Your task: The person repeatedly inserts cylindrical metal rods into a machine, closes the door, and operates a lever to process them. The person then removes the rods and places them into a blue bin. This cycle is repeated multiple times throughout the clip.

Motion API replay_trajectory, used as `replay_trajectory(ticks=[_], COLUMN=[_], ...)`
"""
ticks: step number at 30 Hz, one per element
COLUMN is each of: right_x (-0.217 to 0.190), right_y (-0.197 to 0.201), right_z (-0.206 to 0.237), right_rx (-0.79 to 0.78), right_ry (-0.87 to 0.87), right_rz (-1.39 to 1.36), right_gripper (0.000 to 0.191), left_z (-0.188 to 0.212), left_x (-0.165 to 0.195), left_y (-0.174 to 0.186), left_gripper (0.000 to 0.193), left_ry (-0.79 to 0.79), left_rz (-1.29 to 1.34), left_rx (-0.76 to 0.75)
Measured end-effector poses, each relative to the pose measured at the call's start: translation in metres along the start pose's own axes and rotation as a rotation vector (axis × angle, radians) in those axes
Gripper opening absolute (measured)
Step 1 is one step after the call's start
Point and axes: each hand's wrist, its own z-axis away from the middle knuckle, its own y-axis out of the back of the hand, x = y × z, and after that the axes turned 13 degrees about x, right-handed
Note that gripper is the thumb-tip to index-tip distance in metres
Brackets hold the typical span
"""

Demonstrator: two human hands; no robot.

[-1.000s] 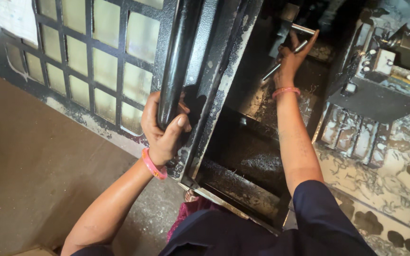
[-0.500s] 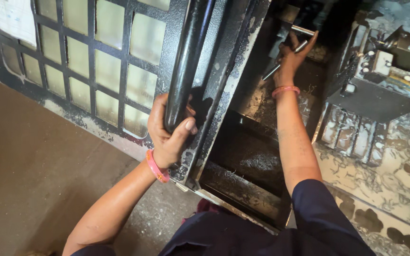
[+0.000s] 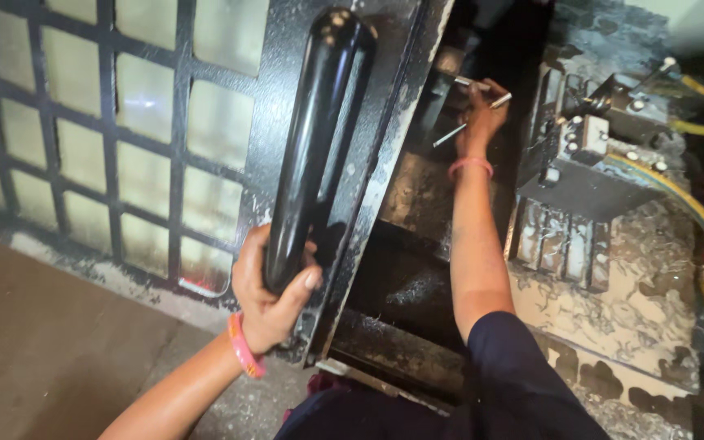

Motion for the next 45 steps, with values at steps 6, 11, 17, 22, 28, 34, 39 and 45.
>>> replay_trajectory(ticks=[6,11,17,22,28,34,39,45], right_x=[0.010,0.012,0.000,-0.015,-0.036,-0.068,-0.132,-0.228], right_y=[0.024,0.034,0.022,0.004,-0.005,0.051,0.120,0.210], right_z=[-0.035,-0.048,-0.037,-0.018,0.024,0.089,0.146,0.216], right_rx=[-0.129,-0.144,-0.130,-0.103,0.007,-0.002,-0.114,-0.050], right_ry=[-0.026,-0.014,0.017,0.088,0.211,0.045,0.124,0.096], right_rz=[0.162,0.274,0.267,0.297,0.366,0.499,0.606,0.539], right_gripper=[0.027,0.023,0.025,0.029,0.039,0.018,0.012,0.008], left_z=[0.002,0.005,-0.001,-0.006,-0.013,-0.016,-0.014,-0.013], left_x=[-0.002,-0.003,-0.006,-0.003,0.003,0.004,0.000,-0.003], left_y=[0.002,-0.003,-0.002,-0.003,-0.012,-0.014,-0.019,-0.026], left_gripper=[0.044,0.047,0.049,0.050,0.046,0.046,0.040,0.043], left_ry=[-0.071,-0.016,-0.100,-0.115,-0.122,-0.060,-0.263,0.073], left_rz=[-0.065,0.067,0.067,0.024,0.035,0.058,0.083,0.243], left_rx=[-0.033,-0.043,-0.089,-0.096,-0.041,-0.043,0.034,0.052])
